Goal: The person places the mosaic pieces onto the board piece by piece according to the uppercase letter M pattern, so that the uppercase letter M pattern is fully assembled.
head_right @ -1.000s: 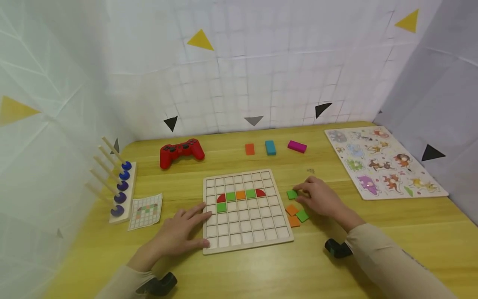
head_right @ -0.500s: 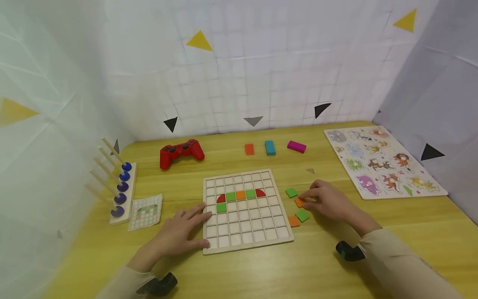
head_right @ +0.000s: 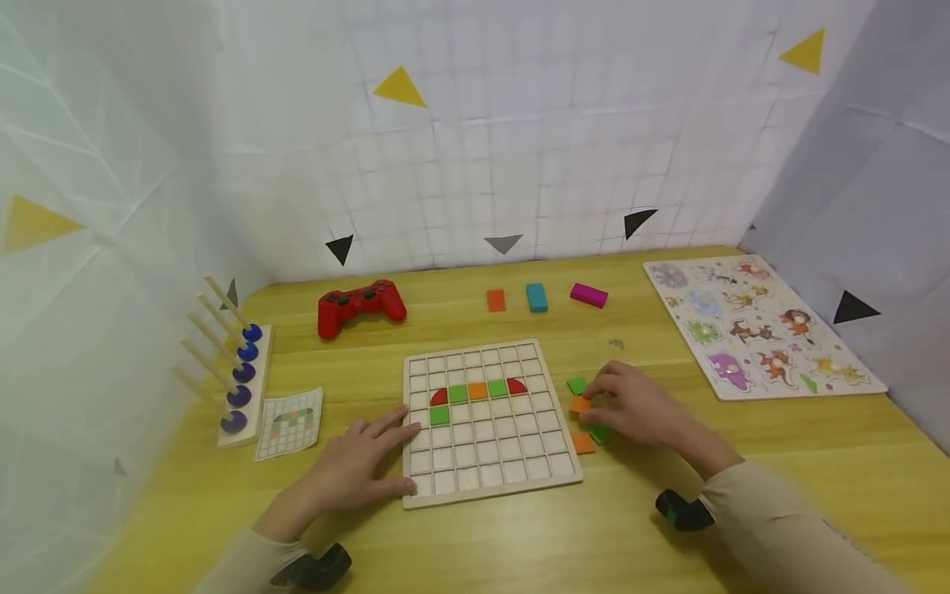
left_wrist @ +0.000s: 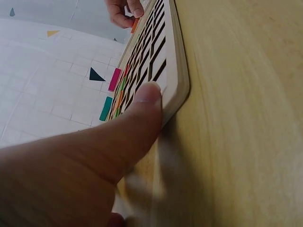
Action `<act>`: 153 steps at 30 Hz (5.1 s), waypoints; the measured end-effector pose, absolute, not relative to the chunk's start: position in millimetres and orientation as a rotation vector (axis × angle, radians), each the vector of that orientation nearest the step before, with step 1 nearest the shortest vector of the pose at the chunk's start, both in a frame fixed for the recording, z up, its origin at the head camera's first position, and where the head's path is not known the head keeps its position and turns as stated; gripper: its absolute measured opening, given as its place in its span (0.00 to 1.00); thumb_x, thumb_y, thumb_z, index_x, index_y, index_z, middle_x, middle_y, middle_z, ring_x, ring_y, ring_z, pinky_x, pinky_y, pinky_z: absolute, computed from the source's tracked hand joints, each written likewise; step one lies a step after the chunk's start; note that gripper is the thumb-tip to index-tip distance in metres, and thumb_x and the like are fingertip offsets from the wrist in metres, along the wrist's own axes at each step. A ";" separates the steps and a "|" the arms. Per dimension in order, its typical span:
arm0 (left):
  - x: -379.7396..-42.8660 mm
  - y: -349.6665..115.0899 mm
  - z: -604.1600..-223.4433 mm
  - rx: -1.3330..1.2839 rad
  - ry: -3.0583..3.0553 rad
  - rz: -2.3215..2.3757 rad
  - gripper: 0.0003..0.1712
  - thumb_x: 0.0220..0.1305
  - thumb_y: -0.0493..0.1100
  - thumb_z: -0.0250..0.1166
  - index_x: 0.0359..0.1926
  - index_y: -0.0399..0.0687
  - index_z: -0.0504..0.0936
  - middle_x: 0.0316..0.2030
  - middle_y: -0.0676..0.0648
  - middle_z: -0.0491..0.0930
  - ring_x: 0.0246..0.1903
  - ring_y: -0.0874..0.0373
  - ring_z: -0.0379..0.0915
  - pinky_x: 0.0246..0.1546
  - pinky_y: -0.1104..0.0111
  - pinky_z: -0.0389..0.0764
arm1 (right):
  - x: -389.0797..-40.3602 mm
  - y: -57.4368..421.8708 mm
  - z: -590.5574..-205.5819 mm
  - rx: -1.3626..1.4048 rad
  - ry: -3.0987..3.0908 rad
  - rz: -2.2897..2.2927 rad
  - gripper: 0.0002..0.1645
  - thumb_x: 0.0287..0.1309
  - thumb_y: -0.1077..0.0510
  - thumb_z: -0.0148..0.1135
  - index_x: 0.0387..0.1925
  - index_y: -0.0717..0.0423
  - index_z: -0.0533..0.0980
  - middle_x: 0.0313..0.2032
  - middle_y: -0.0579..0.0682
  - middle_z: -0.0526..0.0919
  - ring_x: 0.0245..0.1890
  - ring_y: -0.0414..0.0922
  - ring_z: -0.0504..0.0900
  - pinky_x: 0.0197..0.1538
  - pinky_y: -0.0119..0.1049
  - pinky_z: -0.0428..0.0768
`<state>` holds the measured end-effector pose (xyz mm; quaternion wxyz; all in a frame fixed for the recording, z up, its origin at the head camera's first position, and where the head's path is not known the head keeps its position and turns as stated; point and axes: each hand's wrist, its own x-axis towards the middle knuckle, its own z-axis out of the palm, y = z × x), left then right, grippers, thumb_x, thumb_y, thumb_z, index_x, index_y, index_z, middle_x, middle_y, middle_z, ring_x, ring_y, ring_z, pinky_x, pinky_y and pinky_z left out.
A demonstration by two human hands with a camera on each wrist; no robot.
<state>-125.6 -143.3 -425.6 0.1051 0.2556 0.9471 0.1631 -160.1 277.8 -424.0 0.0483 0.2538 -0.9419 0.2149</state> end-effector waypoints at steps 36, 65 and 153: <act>-127.1 -144.2 -429.1 0.756 2.798 0.451 0.43 0.58 0.71 0.63 0.71 0.64 0.66 0.76 0.52 0.56 0.55 0.50 0.64 0.41 0.48 0.70 | -160.8 108.6 -430.9 1.124 -2.726 0.616 0.15 0.52 0.43 0.73 0.36 0.48 0.85 0.33 0.42 0.79 0.32 0.34 0.70 0.36 0.27 0.71; -129.7 -142.5 -427.6 0.786 2.798 0.460 0.43 0.58 0.71 0.62 0.72 0.64 0.66 0.76 0.52 0.56 0.56 0.49 0.64 0.40 0.48 0.70 | -160.9 107.0 -431.3 1.034 -2.769 0.618 0.12 0.53 0.44 0.73 0.34 0.45 0.84 0.34 0.41 0.79 0.34 0.35 0.71 0.39 0.30 0.74; -127.6 -144.5 -426.9 0.766 2.752 0.484 0.42 0.59 0.68 0.64 0.72 0.64 0.65 0.77 0.53 0.54 0.52 0.50 0.64 0.37 0.53 0.68 | -179.0 167.0 -424.4 1.020 -2.806 0.597 0.12 0.55 0.53 0.72 0.40 0.54 0.85 0.39 0.47 0.79 0.37 0.41 0.74 0.42 0.37 0.78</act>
